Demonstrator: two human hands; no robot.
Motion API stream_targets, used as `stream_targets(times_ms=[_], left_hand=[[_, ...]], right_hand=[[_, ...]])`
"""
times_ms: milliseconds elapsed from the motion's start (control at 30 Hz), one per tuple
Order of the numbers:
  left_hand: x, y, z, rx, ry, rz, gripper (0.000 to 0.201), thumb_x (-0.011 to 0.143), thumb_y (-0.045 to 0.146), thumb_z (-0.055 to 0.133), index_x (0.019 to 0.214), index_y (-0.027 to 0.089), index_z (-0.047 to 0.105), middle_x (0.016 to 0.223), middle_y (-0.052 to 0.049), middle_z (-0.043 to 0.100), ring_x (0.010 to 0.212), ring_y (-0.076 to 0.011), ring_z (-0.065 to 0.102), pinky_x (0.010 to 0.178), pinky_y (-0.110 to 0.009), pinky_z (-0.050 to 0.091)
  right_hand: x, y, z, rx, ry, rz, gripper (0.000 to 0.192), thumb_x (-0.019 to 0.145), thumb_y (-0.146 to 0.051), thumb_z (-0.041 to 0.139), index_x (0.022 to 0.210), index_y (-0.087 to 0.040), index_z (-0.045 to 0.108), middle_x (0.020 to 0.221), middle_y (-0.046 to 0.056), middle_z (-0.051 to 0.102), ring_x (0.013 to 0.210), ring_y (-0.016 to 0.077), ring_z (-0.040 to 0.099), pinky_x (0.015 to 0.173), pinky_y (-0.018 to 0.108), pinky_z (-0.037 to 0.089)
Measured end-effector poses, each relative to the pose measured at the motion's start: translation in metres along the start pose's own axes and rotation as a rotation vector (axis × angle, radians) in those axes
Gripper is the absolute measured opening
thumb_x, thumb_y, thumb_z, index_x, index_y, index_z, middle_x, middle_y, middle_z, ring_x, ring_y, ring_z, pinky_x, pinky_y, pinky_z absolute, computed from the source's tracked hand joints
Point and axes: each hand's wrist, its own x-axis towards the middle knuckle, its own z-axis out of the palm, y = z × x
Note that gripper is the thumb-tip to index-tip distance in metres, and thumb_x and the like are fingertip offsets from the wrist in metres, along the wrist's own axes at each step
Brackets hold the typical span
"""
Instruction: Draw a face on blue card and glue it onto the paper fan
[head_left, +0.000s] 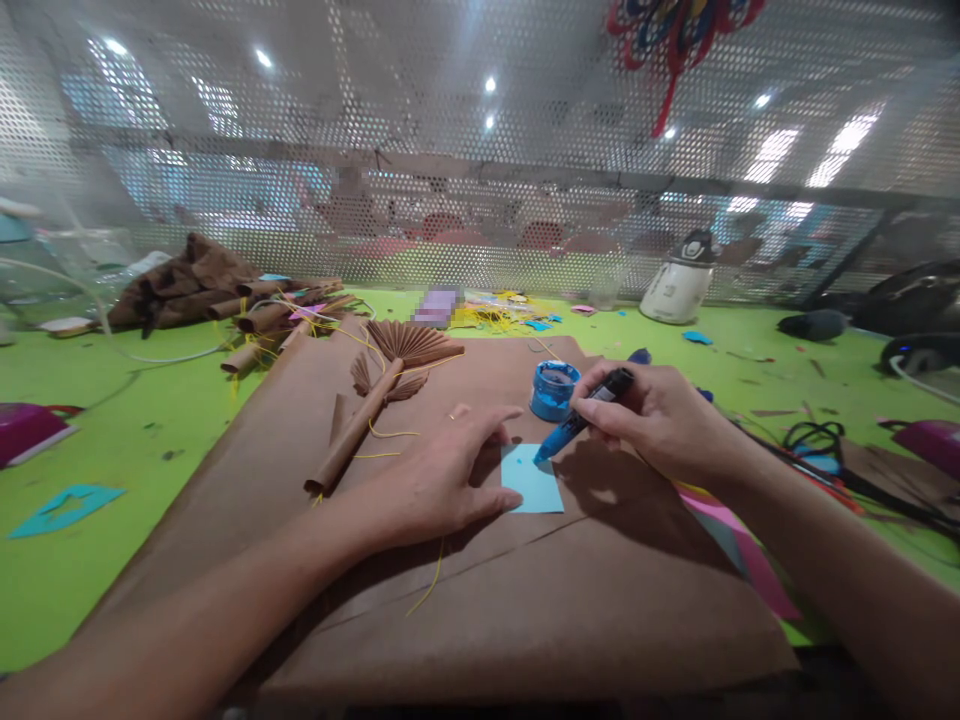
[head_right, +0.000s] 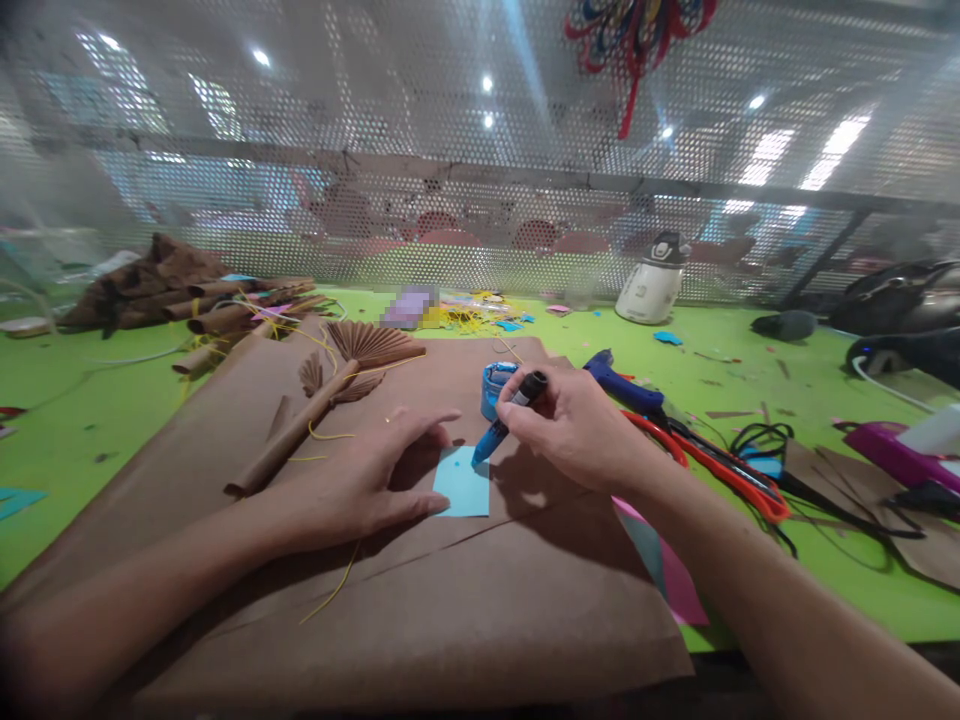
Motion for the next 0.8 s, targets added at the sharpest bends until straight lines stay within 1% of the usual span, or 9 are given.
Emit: stream_targets(times_ms=[267,400,500,633,800], left_hand=[[0.0002,-0.0014,0.0007,0.020,-0.016,-0.006,0.064,0.077,0.037,0.068,0.134,0.028,0.041,0.113,-0.006,0.056,0.104,-0.0251,0.051,0.090,-0.044,0.043],[0.0000,-0.0007,0.0001,0.014,-0.015,0.002,0.064,0.077,0.036,0.068,0.134,0.029,0.041,0.117,-0.005,0.056,0.108,-0.0257,0.050,0.092,-0.044,0.042],[0.0002,-0.0013,0.0001,0.016,-0.012,0.004,0.063,0.077,0.038,0.068,0.133,0.029,0.041,0.117,-0.006,0.056,0.108,-0.0263,0.050,0.092,-0.045,0.043],[0.0008,-0.0021,0.0005,0.019,-0.016,0.003,0.062,0.077,0.037,0.068,0.133,0.029,0.041,0.118,-0.006,0.055,0.108,-0.0261,0.050,0.093,-0.045,0.042],[0.0009,-0.0010,-0.0004,0.030,-0.029,-0.016,0.064,0.078,0.038,0.068,0.134,0.029,0.040,0.116,-0.006,0.055,0.107,-0.0255,0.050,0.093,-0.045,0.042]], right_hand=[[-0.0010,-0.0021,-0.0002,-0.007,0.008,-0.008,0.017,0.085,-0.033,0.057,0.078,-0.017,0.059,0.057,-0.003,0.050,0.050,0.0098,0.045,0.049,0.024,0.035],[-0.0003,-0.0032,-0.0002,-0.020,0.008,-0.023,0.018,0.085,-0.033,0.057,0.076,-0.017,0.059,0.055,-0.003,0.050,0.049,0.0098,0.044,0.048,0.024,0.034],[0.0004,-0.0028,-0.0002,-0.025,0.019,-0.025,0.017,0.085,-0.031,0.056,0.076,-0.017,0.059,0.057,-0.002,0.051,0.050,0.0099,0.046,0.049,0.024,0.036],[-0.0001,0.0005,-0.0012,0.035,0.044,-0.012,0.015,0.086,-0.029,0.056,0.077,-0.018,0.060,0.056,-0.003,0.054,0.049,0.0100,0.050,0.049,0.023,0.038],[-0.0006,0.0017,-0.0018,0.103,0.080,0.014,0.012,0.085,-0.027,0.057,0.078,-0.018,0.059,0.052,-0.004,0.053,0.046,0.0091,0.048,0.047,0.022,0.039]])
